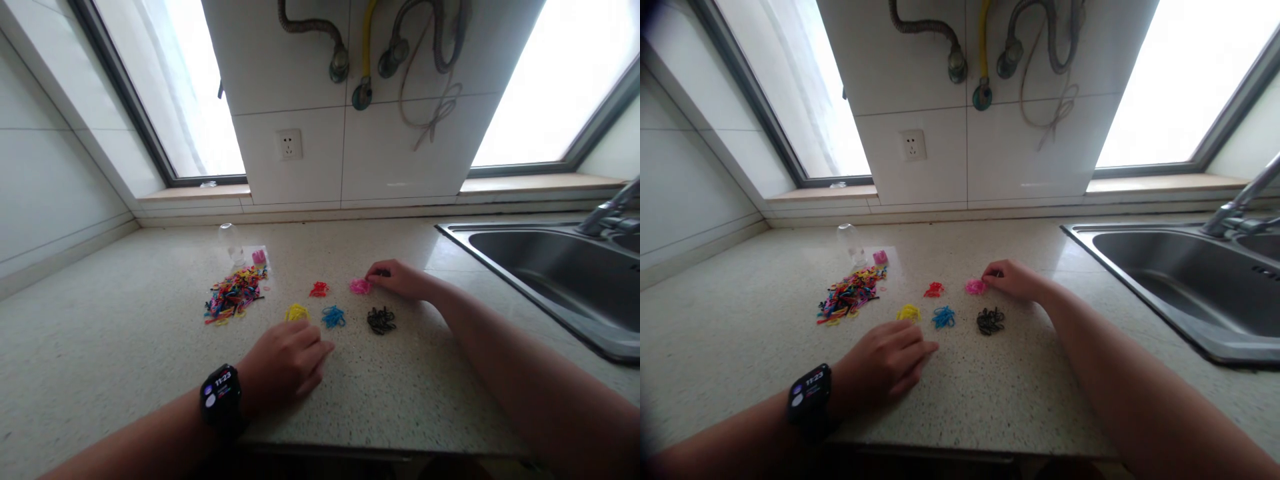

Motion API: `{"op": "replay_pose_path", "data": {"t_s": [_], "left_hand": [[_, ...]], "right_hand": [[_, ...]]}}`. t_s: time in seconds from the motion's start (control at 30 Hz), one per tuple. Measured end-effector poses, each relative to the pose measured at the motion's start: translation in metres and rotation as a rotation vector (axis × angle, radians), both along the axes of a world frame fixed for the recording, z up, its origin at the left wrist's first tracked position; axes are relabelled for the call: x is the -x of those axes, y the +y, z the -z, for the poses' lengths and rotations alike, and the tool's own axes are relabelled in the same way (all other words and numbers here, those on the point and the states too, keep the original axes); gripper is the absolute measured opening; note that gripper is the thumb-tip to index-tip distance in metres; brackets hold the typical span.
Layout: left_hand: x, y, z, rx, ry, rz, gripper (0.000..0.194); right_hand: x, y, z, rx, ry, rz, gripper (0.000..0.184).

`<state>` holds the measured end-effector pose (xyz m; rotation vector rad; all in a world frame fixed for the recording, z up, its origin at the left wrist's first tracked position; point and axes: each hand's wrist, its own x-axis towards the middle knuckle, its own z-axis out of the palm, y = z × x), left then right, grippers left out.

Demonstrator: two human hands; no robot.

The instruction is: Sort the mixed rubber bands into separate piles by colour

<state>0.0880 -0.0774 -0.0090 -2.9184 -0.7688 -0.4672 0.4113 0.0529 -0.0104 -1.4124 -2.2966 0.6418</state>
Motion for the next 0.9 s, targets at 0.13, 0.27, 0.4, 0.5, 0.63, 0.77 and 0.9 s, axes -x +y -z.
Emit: {"op": "replay_pose_path", "data": {"t_s": [0.13,0.27,0.4,0.5,0.63,0.77,0.9], "left_hand": [[0.004,-0.002,0.005,0.024,0.049,0.116,0.024],[0.004,-0.001,0.004,0.095,0.034,0.131,0.027],[0.006,0.0,0.002,0.11,0.039,0.133,0.027],[0.007,0.0,0.002,0.104,0.047,0.131,0.026],[0.007,0.0,0.001,0.1,0.056,0.128,0.027],[0.008,0.001,0.002,0.103,0.066,0.133,0.028],[0.009,0.0,0.003,0.073,0.078,0.131,0.027]], "right_hand": [[0.001,-0.001,-0.001,-0.003,-0.017,-0.008,0.033],[0.004,-0.001,0.0,-0.028,-0.004,0.009,0.031],[0.004,0.001,0.003,-0.033,0.064,0.077,0.029],[0.01,-0.001,-0.003,0.016,0.169,0.137,0.034],[0.044,-0.009,-0.026,-0.069,0.295,0.12,0.033],[0.109,-0.017,-0.049,-0.167,0.205,-0.052,0.024],[0.179,-0.016,-0.056,-0.193,-0.024,-0.226,0.021]]}}
